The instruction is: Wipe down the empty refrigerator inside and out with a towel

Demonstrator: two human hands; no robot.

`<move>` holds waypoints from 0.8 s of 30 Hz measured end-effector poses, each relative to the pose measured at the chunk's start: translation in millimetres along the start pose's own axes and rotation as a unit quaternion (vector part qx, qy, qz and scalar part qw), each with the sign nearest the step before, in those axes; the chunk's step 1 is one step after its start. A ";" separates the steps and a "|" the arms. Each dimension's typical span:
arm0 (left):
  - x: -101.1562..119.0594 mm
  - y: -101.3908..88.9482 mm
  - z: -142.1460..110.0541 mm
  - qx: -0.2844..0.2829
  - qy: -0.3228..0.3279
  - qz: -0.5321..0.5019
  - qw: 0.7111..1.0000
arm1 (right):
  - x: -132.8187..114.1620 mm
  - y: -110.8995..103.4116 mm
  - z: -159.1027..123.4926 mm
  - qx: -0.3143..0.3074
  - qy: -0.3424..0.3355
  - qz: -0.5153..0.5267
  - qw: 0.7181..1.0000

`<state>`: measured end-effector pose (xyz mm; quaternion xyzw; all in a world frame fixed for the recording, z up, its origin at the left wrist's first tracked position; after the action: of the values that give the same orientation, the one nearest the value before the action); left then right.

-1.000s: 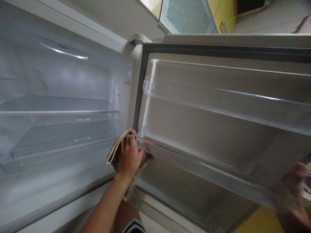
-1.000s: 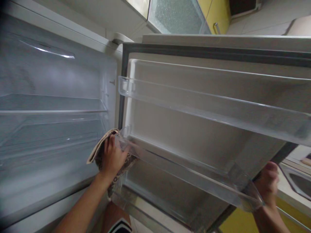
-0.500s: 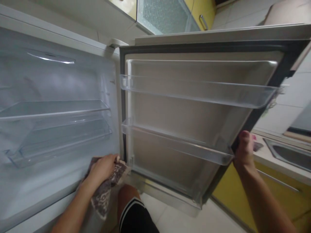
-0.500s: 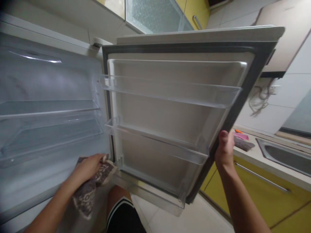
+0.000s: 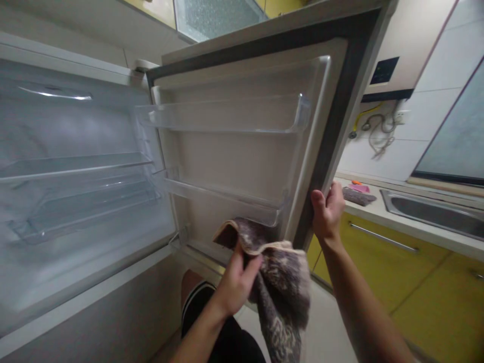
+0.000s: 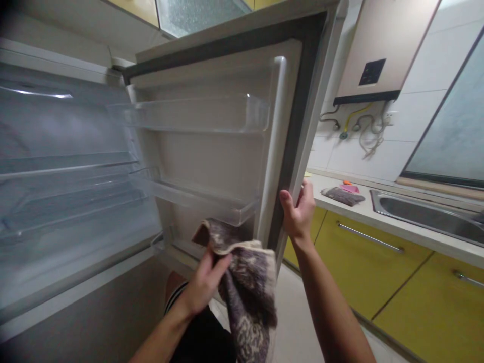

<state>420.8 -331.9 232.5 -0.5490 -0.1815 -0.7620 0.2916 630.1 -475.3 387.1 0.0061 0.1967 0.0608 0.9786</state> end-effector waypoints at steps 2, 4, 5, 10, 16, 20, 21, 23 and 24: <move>-2.1 46.1 1.9 -0.016 0.081 0.101 0.992 | -12.1 -2.3 -8.0 0.006 0.004 -0.001 1.000; -0.2 69.3 3.8 0.062 0.143 0.195 0.968 | -21.7 -4.1 -14.4 0.008 0.011 -0.002 1.000; 3.9 73.7 4.3 0.115 0.169 0.230 0.952 | -25.6 -4.8 -17.1 0.008 0.014 -0.002 1.000; 47.8 64.6 7.3 0.261 0.268 0.280 0.884 | -40.3 -7.6 -27.0 0.007 0.020 0.006 1.000; 48.9 43.5 -20.4 0.162 0.288 0.418 0.846 | -35.9 -5.6 -26.3 -0.008 0.031 0.032 0.999; 33.6 -2.0 -48.1 0.077 0.170 0.371 0.910 | -26.7 -2.7 -23.3 -0.021 0.040 0.058 0.997; 41.5 -26.2 -51.2 0.125 0.125 0.336 0.925 | -26.0 -2.9 -23.2 -0.022 0.039 0.060 0.997; 73.7 -84.8 -55.7 0.286 0.054 0.280 0.915 | -26.2 -3.5 -23.7 -0.024 0.035 0.063 0.997; 97.4 -112.9 -56.4 0.361 0.042 0.274 0.890 | -27.0 -3.9 -24.2 -0.024 0.033 0.065 0.997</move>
<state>284.9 -303.2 310.5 -0.4009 -0.2745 -0.5561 0.6743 596.6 -482.8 375.0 -0.0069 0.2264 0.1296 0.9654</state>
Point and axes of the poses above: each hand's wrist, its own z-axis towards the middle knuckle, its own y-axis out of the palm, x = y × z, the point moved 6 cm from there along z, towards the middle knuckle, and after that the axes turned 5 degrees about -y, right-handed, at the moved point
